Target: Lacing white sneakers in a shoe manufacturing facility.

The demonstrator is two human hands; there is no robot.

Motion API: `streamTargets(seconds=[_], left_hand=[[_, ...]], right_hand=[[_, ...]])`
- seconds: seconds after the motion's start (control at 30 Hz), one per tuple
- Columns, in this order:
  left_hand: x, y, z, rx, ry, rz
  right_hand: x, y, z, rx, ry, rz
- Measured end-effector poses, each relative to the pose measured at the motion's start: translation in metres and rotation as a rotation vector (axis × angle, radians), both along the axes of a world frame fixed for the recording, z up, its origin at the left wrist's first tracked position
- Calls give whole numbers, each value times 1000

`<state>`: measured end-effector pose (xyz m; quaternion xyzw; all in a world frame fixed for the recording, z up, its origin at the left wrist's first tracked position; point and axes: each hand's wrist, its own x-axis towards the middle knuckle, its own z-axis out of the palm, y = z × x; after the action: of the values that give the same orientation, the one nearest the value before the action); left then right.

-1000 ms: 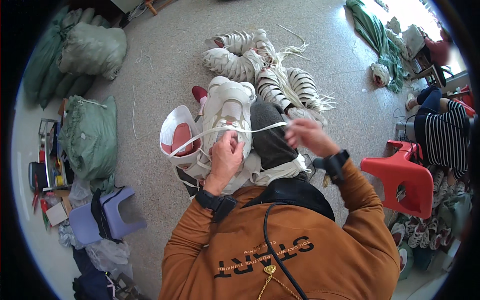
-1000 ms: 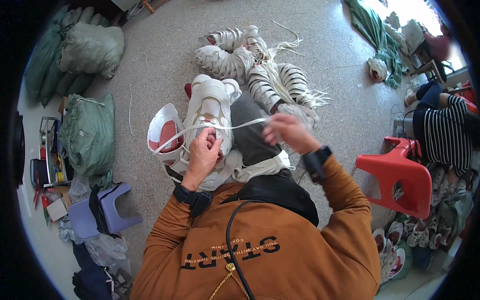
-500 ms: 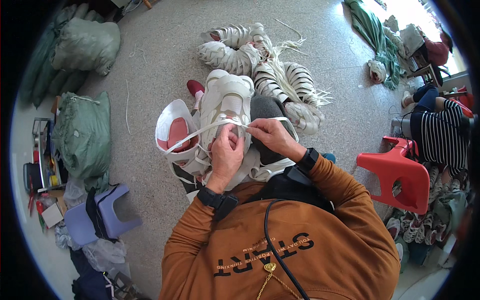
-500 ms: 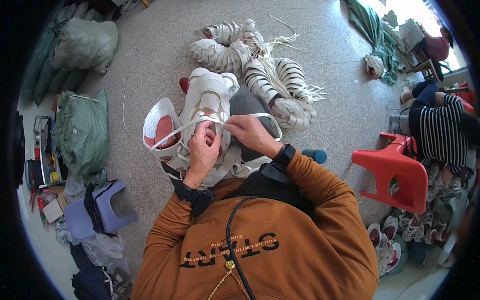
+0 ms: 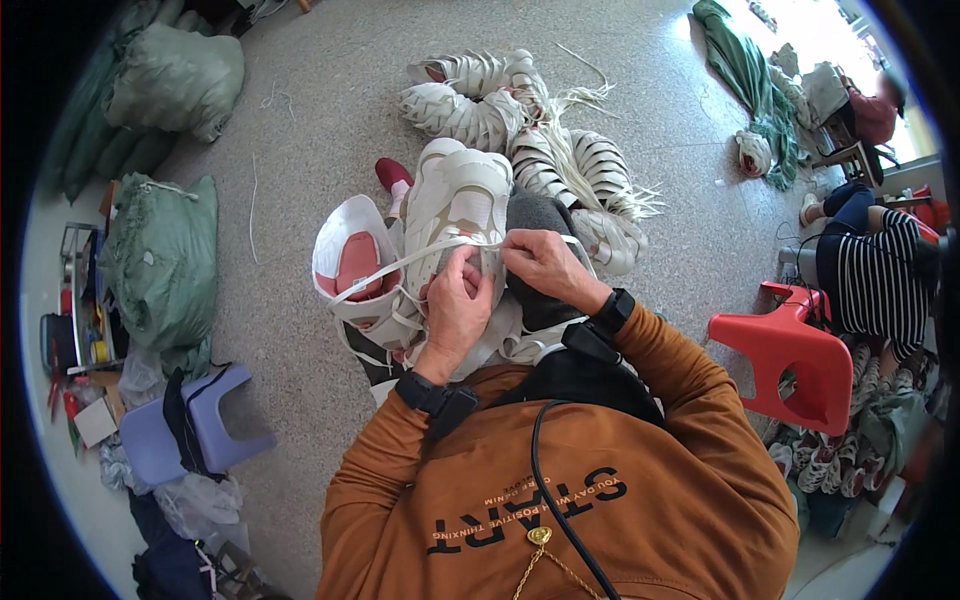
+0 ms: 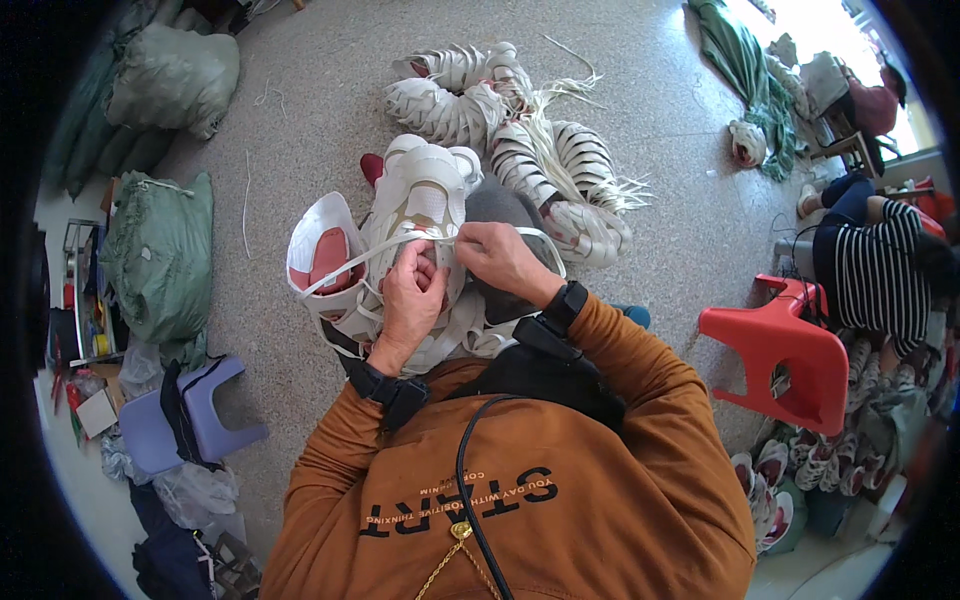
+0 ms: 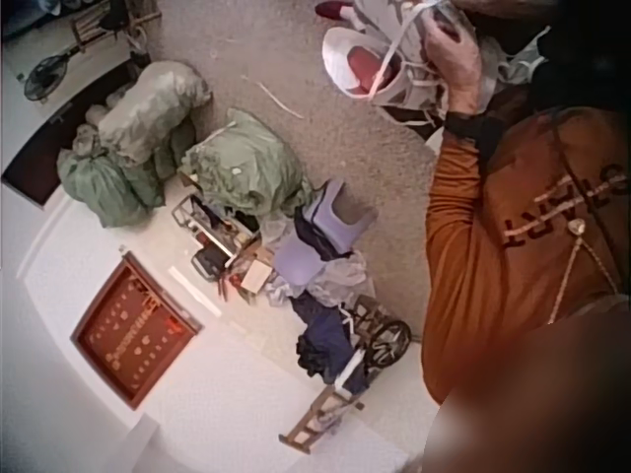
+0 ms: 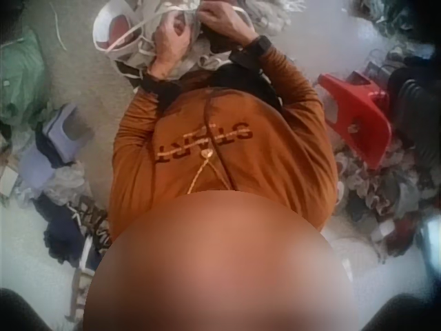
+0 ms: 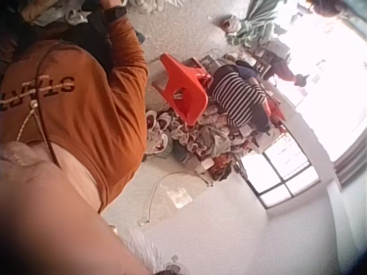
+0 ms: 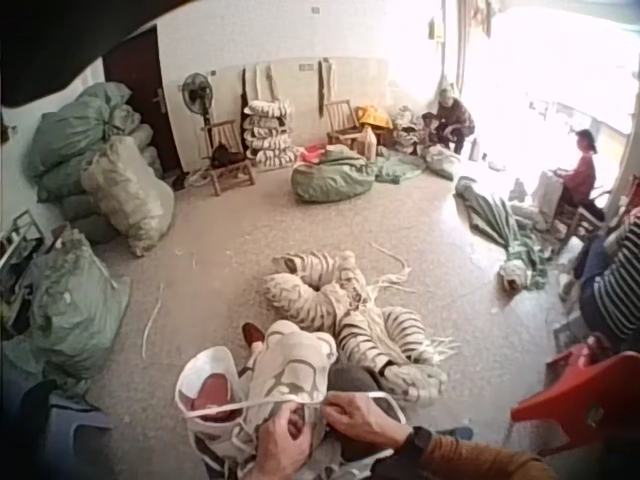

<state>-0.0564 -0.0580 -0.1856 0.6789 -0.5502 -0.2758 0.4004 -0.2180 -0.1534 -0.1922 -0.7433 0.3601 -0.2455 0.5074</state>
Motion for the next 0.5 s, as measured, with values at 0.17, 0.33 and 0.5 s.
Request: streamTargets(seconds=[0.17,0.33,0.5], left_hand=[[2,-2,-1,74,45,-7],[0,-8,0,42,45,5],[1,-6,-9,-38,-49,15]], right_hand=[[1,-6,6,-100,24,75],[6,-12,12,-399,105,88],[11,-14,20,-473,239,182]])
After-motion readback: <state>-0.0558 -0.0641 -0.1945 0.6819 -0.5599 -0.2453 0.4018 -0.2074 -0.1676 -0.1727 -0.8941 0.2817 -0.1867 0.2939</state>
